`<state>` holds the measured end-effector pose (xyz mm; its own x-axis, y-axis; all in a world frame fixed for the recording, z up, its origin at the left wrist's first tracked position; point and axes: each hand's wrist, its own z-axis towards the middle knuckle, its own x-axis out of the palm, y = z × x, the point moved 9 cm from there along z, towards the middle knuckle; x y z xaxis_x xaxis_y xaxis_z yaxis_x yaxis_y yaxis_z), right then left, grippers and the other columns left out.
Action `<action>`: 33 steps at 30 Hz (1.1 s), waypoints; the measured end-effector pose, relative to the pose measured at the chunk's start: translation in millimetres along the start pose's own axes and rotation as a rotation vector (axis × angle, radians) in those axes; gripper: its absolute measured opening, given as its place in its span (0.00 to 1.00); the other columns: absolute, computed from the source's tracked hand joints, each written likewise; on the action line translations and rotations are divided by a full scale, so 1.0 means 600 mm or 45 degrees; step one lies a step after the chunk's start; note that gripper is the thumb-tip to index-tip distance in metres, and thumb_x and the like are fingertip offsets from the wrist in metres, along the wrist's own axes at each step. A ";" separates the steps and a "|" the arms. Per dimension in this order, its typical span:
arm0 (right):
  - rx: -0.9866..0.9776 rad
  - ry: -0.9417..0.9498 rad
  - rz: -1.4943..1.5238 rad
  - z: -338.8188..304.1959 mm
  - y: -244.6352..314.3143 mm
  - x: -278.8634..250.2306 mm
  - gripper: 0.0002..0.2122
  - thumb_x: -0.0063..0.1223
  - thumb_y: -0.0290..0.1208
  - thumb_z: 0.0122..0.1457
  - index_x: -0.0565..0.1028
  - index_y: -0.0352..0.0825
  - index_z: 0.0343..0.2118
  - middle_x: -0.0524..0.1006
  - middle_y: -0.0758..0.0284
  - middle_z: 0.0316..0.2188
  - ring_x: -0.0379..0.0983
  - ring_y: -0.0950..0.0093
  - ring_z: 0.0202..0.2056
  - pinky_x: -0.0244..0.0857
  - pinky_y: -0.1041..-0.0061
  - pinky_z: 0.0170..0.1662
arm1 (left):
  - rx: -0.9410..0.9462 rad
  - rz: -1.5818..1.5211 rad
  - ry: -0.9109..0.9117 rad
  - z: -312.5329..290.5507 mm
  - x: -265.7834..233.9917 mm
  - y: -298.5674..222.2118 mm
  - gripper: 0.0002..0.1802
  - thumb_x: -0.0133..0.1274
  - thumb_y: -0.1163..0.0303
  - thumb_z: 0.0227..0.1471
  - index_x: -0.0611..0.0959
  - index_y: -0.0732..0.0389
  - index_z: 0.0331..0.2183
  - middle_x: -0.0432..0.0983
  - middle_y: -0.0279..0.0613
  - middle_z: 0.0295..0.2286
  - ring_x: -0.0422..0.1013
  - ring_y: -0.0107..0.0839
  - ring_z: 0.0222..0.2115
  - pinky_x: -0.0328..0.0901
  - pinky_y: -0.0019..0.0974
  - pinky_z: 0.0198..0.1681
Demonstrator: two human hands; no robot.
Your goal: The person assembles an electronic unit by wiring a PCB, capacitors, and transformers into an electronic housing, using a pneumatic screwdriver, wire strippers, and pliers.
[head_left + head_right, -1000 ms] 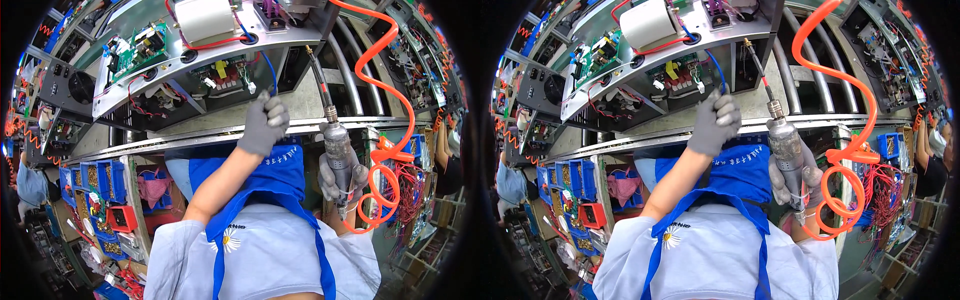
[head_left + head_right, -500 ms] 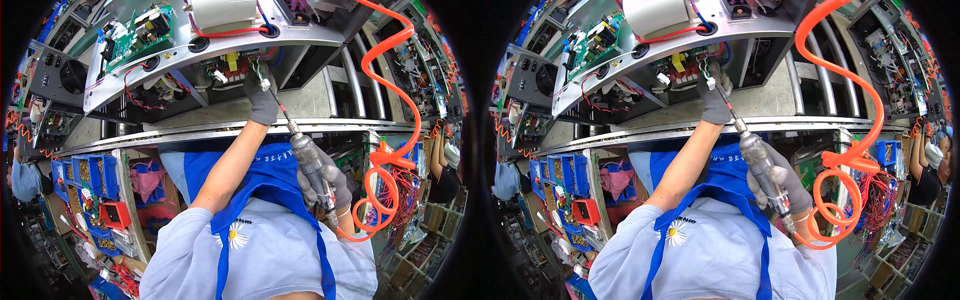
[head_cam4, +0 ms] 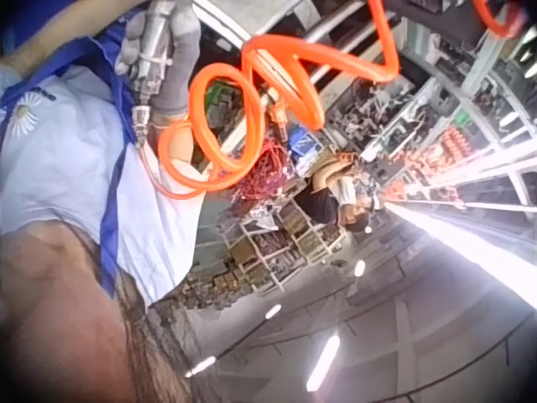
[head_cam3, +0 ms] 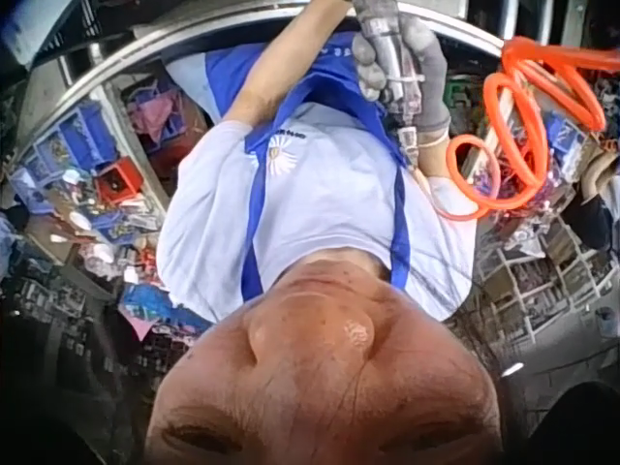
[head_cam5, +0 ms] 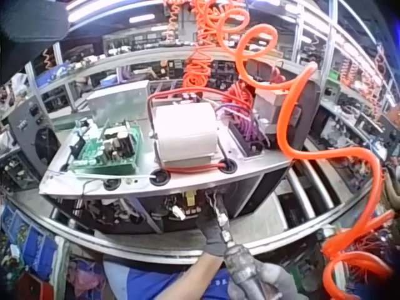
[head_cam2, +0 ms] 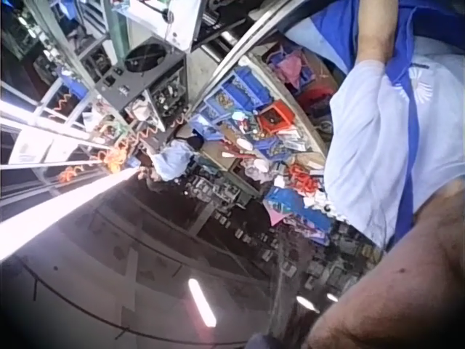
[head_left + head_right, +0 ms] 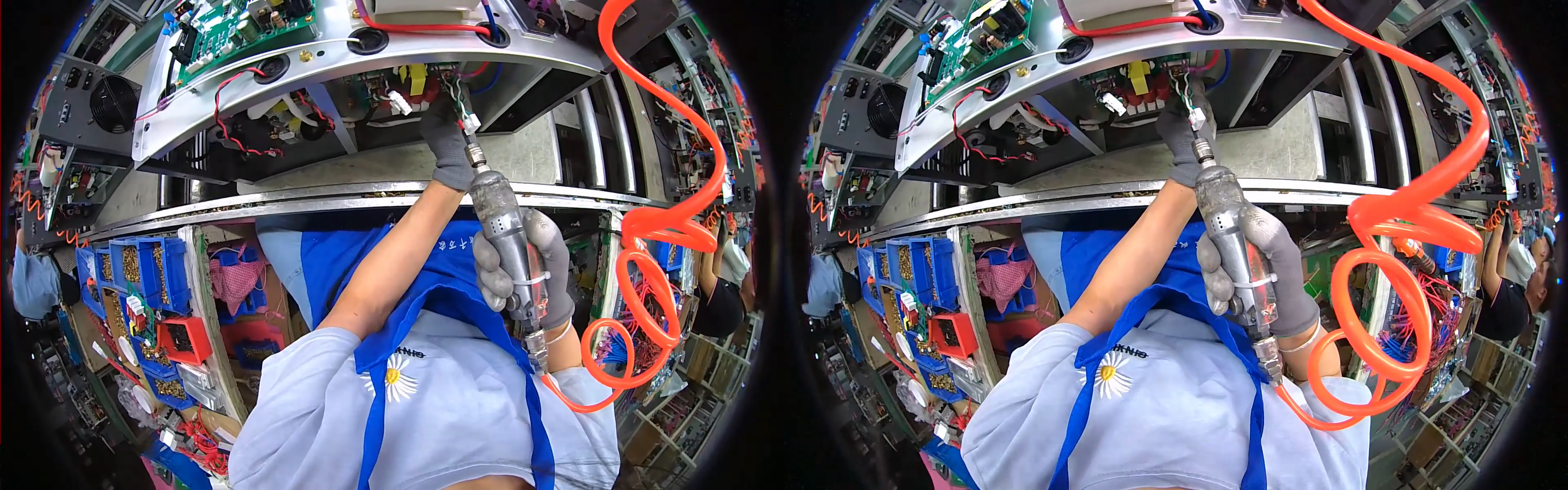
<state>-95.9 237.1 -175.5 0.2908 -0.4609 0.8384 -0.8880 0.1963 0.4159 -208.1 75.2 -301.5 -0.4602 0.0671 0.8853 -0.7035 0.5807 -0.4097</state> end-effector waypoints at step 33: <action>0.025 0.361 0.188 0.048 -0.037 -0.023 0.29 0.48 0.54 0.59 0.63 0.30 0.50 0.68 0.64 0.26 0.66 0.79 0.16 0.70 0.74 0.19 | 0.222 0.335 0.196 0.030 -0.004 -0.017 0.17 0.42 0.62 0.59 0.77 0.65 0.39 0.75 0.41 0.26 0.70 0.30 0.19 0.62 0.28 0.18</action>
<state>-90.4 214.1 -206.7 0.2435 -0.1685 0.9552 -0.9339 0.2251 0.2777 -209.2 54.6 -303.3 -0.5606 0.3254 0.7615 -0.6596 0.3805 -0.6482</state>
